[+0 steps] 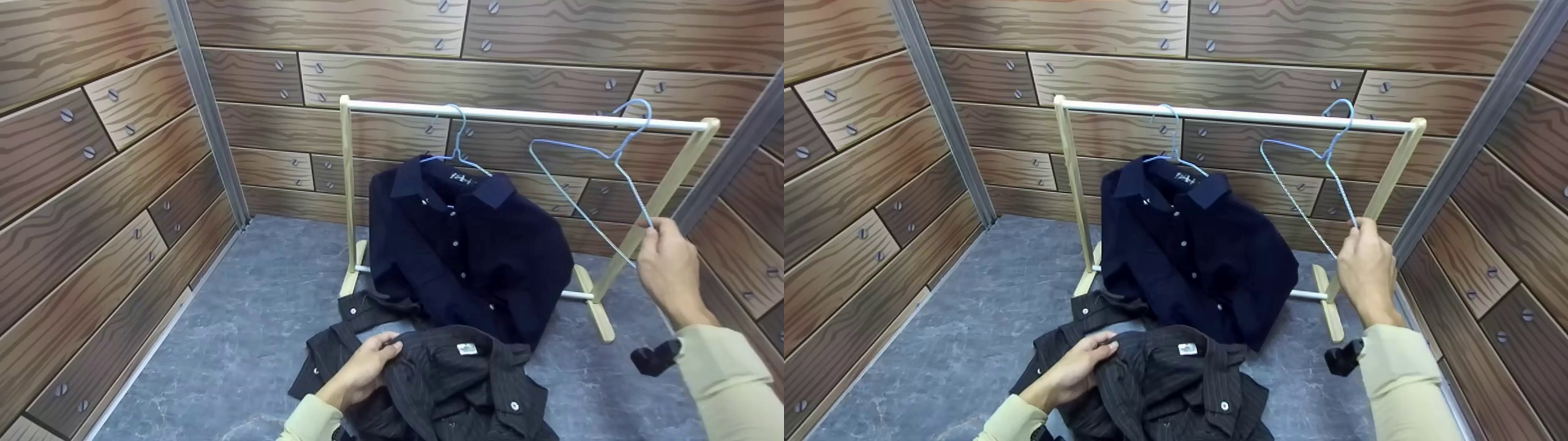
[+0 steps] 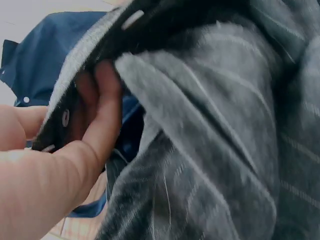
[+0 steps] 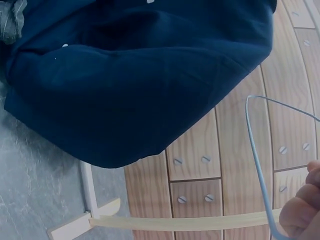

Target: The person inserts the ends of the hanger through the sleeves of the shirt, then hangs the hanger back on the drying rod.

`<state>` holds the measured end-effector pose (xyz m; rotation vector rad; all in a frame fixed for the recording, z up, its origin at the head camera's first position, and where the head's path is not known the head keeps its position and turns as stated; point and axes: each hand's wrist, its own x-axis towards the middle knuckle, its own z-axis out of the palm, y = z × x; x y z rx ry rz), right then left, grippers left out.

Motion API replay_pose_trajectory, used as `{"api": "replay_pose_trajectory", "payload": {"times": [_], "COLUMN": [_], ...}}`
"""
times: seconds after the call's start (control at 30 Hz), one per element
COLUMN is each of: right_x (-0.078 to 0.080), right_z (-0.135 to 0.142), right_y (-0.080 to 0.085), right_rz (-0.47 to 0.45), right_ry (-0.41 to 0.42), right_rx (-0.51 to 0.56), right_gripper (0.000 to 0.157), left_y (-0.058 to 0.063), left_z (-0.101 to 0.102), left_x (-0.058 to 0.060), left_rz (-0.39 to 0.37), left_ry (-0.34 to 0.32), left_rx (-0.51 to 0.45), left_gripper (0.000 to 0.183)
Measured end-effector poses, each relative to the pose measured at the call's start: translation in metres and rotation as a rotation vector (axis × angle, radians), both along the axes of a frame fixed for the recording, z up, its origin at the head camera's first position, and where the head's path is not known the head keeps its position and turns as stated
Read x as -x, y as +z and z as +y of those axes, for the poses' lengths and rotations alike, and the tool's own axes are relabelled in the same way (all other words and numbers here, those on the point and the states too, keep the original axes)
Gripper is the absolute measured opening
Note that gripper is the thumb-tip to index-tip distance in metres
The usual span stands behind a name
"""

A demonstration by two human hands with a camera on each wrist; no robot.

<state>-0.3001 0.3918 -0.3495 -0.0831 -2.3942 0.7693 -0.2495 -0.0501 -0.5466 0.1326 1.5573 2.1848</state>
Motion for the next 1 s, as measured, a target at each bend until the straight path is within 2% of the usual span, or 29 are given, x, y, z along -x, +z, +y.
{"api": "replay_pose_trajectory", "payload": {"times": [0.23, 0.37, 0.5, 0.63, 0.8, 1.0], "right_x": [-0.018, -0.032, -0.047, -0.063, -0.083, -0.103], "right_z": [-0.001, 0.0, -0.001, -0.004, -0.008, -0.01], "right_y": [-0.002, -0.008, -0.015, -0.023, -0.03, -0.038], "right_rz": [0.056, 0.075, 0.11, 0.169, 0.181, 0.215], "right_ry": [-0.052, -0.059, -0.051, -0.031, 0.013, 0.152], "right_rx": [0.107, 0.201, 0.247, 0.283, 0.346, 0.322], "right_gripper": [0.035, 0.031, 0.026, 0.022, 0.021, 0.021], "left_y": [0.01, 0.016, 0.021, 0.026, 0.034, 0.038], "left_z": [0.003, 0.004, 0.006, 0.009, 0.013, 0.016], "left_x": [0.001, 0.002, 0.002, 0.003, 0.005, 0.009], "left_rz": [-0.001, 0.003, -0.004, -0.007, 0.012, 0.028], "left_ry": [0.023, 0.017, 0.029, 0.028, 0.021, 0.033], "left_rx": [-0.174, -0.229, -0.278, -0.268, -0.203, -0.152], "left_gripper": [0.028, 0.022, 0.014, 0.011, 0.026, 0.029]}}
